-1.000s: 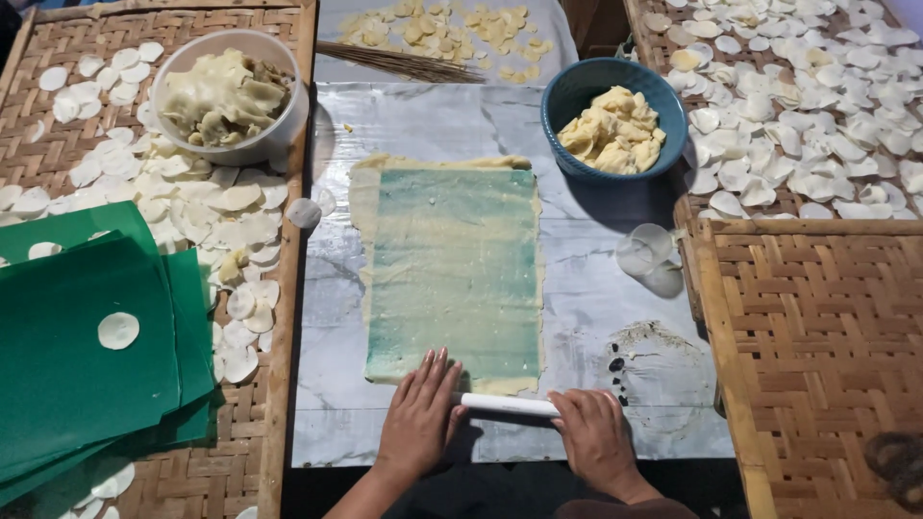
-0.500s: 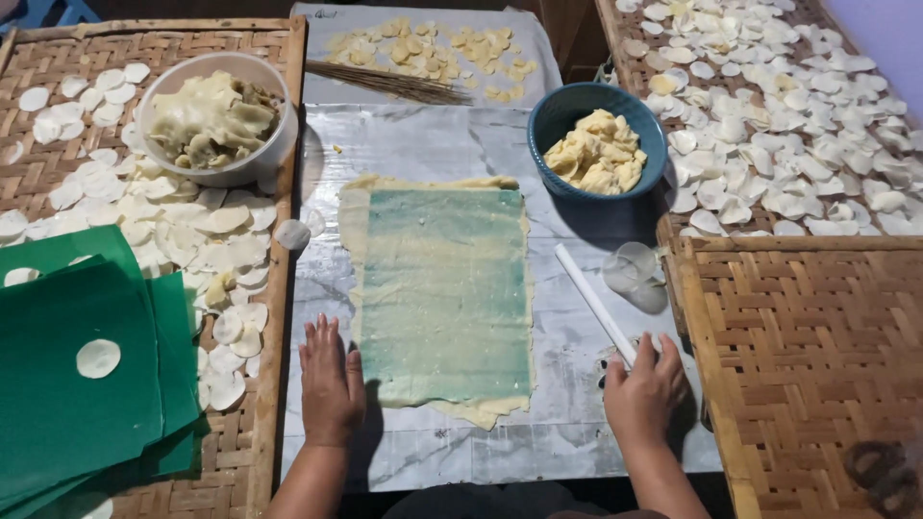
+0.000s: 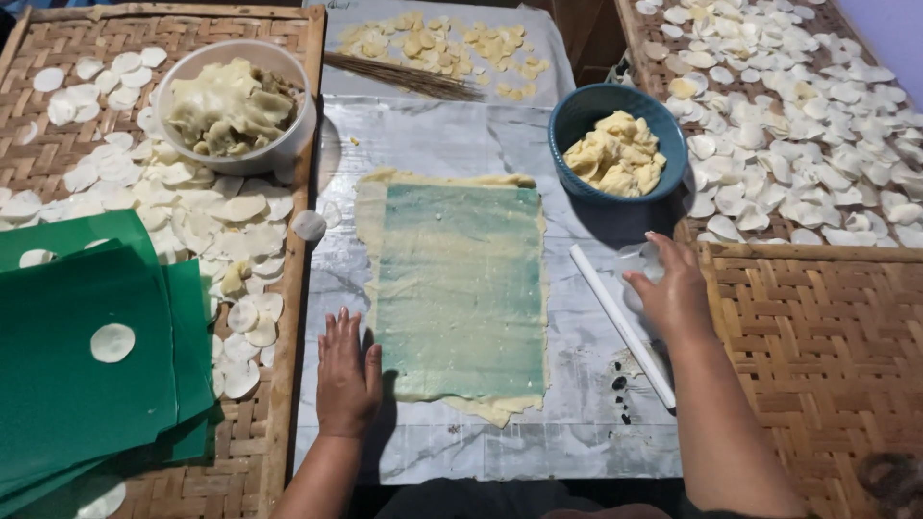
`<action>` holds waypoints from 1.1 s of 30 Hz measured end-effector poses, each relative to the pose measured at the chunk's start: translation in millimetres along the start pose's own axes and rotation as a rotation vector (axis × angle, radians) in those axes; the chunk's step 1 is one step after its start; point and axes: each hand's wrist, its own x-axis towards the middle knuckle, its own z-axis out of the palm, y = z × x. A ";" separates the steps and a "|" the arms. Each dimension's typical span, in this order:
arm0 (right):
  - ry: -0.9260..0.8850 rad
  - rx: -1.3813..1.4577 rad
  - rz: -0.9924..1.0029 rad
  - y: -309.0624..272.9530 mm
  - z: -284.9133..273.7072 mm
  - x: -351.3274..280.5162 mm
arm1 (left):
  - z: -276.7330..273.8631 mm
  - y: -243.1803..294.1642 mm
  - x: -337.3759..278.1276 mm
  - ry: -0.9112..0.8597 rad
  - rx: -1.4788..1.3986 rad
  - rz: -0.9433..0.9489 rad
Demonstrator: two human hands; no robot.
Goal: Rolling out dough and cutting it into small circles using a circular mold
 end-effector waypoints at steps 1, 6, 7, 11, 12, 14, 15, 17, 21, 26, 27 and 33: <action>-0.012 0.000 -0.001 -12.6 -0.4 -13.0 | 2.9 -3.2 1.2 -0.005 0.004 -0.011; -0.448 0.264 -0.185 -84.9 -11.6 -86.4 | 11.8 -10.9 0.3 0.129 0.005 0.087; -0.451 0.263 -0.181 -85.0 -7.6 -95.0 | 10.0 -9.4 -0.3 0.124 0.004 0.085; -0.538 0.219 -0.242 -85.8 2.6 -118.9 | 6.7 -5.5 0.6 0.133 0.004 0.099; -0.553 0.213 -0.254 -86.1 4.3 -122.2 | 6.4 -5.3 0.9 0.136 0.007 0.101; -0.561 0.212 -0.253 -86.6 6.0 -124.7 | 7.2 -6.2 0.1 0.138 0.010 0.105; -0.570 0.210 -0.253 -87.1 6.8 -125.7 | 7.4 -6.6 0.1 0.140 0.013 0.107; -0.564 0.203 -0.269 -88.0 8.2 -126.1 | 6.0 -5.6 1.3 0.133 0.002 0.107; -0.582 0.176 -0.306 -97.1 5.4 -127.3 | 4.3 -6.4 -0.2 0.123 -0.009 0.108; -0.600 0.101 -0.350 -102.0 12.0 -124.1 | 2.3 -5.2 0.2 0.118 -0.024 0.094; -0.614 0.076 -0.365 -102.2 14.2 -123.3 | 1.7 -4.7 0.3 0.109 -0.031 0.090; -0.757 0.033 -0.195 -138.3 -7.7 -110.8 | 0.0 -3.8 0.3 0.084 -0.047 0.078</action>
